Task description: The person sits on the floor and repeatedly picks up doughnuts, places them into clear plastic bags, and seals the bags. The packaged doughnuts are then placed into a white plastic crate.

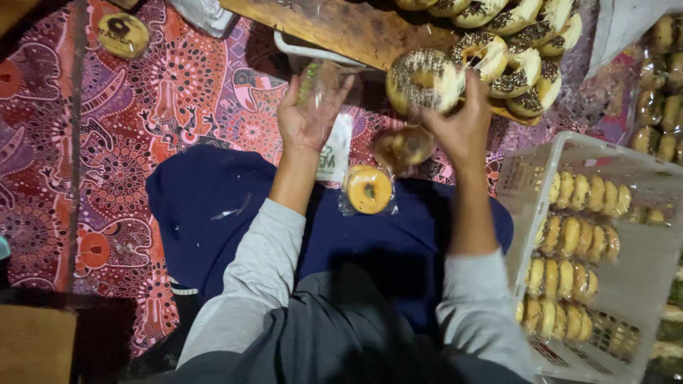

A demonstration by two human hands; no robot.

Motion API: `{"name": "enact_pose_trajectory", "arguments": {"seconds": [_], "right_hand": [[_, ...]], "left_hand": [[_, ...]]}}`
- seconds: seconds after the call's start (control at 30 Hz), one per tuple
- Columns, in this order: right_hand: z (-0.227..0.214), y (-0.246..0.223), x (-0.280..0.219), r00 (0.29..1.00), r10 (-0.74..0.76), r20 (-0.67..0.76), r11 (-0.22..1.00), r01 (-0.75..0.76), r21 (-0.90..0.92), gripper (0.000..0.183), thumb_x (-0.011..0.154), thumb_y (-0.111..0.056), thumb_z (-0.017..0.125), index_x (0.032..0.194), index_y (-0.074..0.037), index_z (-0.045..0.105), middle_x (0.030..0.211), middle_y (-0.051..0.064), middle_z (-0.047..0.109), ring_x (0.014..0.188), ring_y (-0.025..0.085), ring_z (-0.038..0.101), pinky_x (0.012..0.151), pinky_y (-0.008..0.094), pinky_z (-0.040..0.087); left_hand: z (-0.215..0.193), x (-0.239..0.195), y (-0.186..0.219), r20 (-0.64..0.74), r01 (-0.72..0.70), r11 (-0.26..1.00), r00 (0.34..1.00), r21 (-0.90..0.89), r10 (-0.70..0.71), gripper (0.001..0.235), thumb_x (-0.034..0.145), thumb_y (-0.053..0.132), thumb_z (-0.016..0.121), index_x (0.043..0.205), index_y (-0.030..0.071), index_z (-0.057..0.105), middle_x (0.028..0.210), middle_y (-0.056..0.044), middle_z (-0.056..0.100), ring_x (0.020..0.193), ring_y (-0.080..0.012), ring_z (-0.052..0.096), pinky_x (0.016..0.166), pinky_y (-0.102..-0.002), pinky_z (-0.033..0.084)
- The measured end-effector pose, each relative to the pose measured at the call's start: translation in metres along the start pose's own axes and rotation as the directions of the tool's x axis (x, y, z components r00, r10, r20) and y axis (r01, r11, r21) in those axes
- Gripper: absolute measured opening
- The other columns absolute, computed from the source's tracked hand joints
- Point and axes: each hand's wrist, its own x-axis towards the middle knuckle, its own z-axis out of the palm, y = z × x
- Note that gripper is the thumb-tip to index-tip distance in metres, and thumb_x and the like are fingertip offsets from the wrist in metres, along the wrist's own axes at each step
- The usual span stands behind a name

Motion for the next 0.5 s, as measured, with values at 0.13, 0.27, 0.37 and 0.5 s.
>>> {"name": "enact_pose_trajectory", "arguments": {"seconds": [0.13,0.27,0.37,0.5], "right_hand": [[0.027,-0.064,-0.057,0.998,-0.042,0.041,0.853,0.014,0.522,0.083,0.072,-0.018,0.092,0.142,0.000,0.049,0.136,0.014,0.060,0.129,0.026,0.061,0.114,0.039,0.051],[0.061,-0.094,-0.069,0.954,-0.224,-0.199,0.974,0.229,-0.002,0.084,0.071,-0.029,0.097,0.142,-0.003,0.058,0.145,0.025,0.049,0.137,0.036,0.050,0.115,0.045,0.045],[0.076,-0.106,-0.060,0.956,-0.237,-0.171,0.958,0.259,0.122,0.083,0.074,-0.029,0.092,0.144,-0.001,0.056,0.151,0.028,0.040,0.140,0.040,0.046,0.117,0.050,0.040],[0.083,-0.105,-0.055,0.971,-0.166,-0.173,0.970,0.192,0.147,0.072,0.079,-0.023,0.085,0.143,-0.002,0.059,0.142,0.020,0.058,0.135,0.036,0.057,0.117,0.046,0.046]], "left_hand": [[-0.001,-0.009,-0.011,0.187,-0.132,0.986,0.976,0.098,0.112,0.033,0.114,0.036,0.046,0.125,0.006,0.053,0.139,-0.022,0.056,0.132,-0.0403,0.054,0.119,-0.063,0.039],[0.002,-0.028,-0.040,0.465,-0.255,0.949,0.873,0.186,0.143,0.053,0.113,0.045,0.049,0.145,0.004,0.048,0.140,-0.023,0.057,0.132,-0.0379,0.055,0.116,-0.051,0.044],[0.015,-0.035,-0.041,0.531,-0.247,0.959,0.836,0.137,0.139,0.066,0.104,0.052,0.052,0.150,0.005,0.044,0.140,-0.021,0.058,0.132,-0.0363,0.056,0.115,-0.049,0.045],[0.006,-0.062,-0.075,0.230,-0.207,0.919,0.964,0.337,0.133,0.067,0.102,0.041,0.064,0.155,0.009,0.038,0.146,-0.012,0.052,0.135,-0.0313,0.051,0.117,-0.049,0.044]]}}
